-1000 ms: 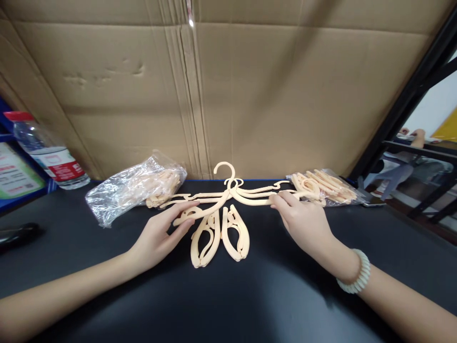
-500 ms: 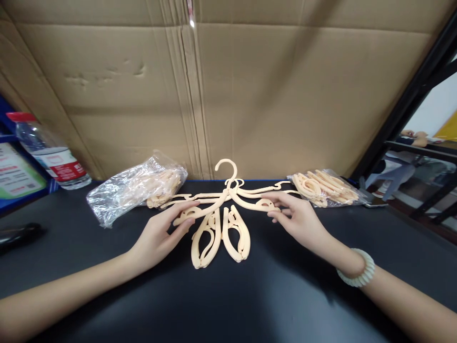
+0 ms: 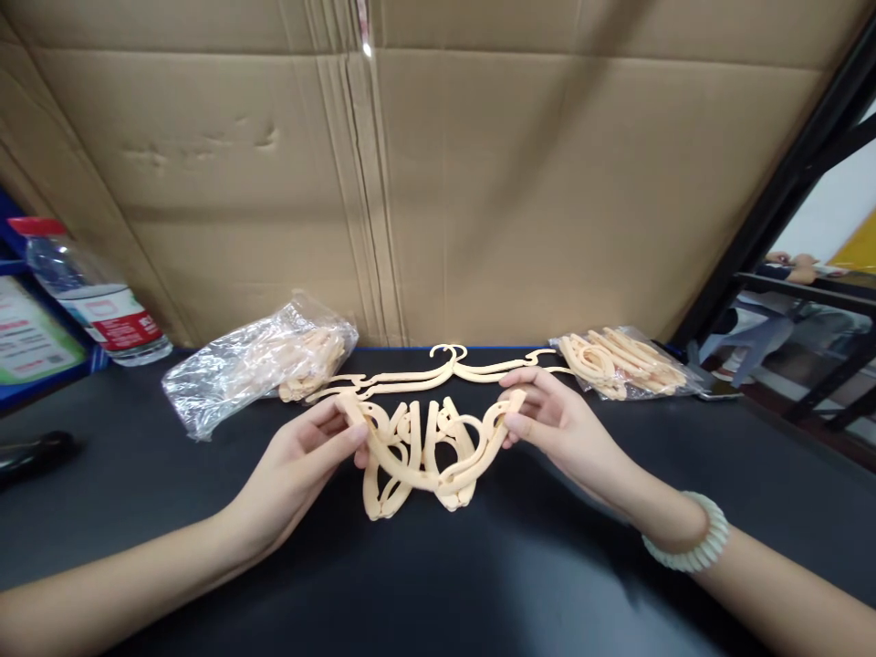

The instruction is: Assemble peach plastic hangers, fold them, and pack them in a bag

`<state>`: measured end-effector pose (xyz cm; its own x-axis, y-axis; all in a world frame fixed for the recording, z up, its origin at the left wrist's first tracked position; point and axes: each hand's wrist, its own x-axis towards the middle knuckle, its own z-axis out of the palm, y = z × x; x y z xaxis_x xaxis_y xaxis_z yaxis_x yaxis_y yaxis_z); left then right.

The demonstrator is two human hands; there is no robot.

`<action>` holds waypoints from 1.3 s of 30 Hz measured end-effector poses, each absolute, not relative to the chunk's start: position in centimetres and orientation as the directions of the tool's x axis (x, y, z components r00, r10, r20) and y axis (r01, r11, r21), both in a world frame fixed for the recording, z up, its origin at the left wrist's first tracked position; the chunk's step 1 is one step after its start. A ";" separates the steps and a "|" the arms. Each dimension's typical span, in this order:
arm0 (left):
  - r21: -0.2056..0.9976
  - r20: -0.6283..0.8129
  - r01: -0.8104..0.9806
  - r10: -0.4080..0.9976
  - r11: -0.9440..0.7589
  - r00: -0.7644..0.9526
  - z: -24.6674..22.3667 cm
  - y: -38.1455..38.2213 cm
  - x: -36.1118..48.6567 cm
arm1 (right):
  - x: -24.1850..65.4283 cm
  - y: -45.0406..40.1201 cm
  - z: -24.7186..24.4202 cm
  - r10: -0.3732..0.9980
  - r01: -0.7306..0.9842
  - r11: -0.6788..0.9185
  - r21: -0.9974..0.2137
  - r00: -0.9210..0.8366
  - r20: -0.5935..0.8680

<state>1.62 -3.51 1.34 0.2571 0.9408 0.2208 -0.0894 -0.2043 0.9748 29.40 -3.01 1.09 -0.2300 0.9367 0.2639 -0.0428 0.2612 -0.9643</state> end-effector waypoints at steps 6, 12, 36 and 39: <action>0.987 0.134 -0.120 0.945 -0.103 0.299 1.5 -4.9 2.4 | 27.8 -4.9 1.2 0.863 -0.152 0.182 -0.971 -0.449 0.232; 0.992 0.113 -0.084 0.939 -0.091 0.324 1.4 -5.2 2.8 | 27.6 -6.2 1.8 0.734 -0.014 0.182 -0.983 -0.663 0.146; 0.986 0.154 -0.108 0.924 -0.123 0.351 2.4 -6.3 2.8 | 27.2 -7.2 2.0 0.776 0.217 0.464 -0.859 -0.568 0.276; 0.991 0.122 -0.104 0.916 -0.088 0.382 2.6 -6.5 2.9 | 27.3 -7.2 1.9 0.751 0.227 0.515 -0.827 -0.585 0.307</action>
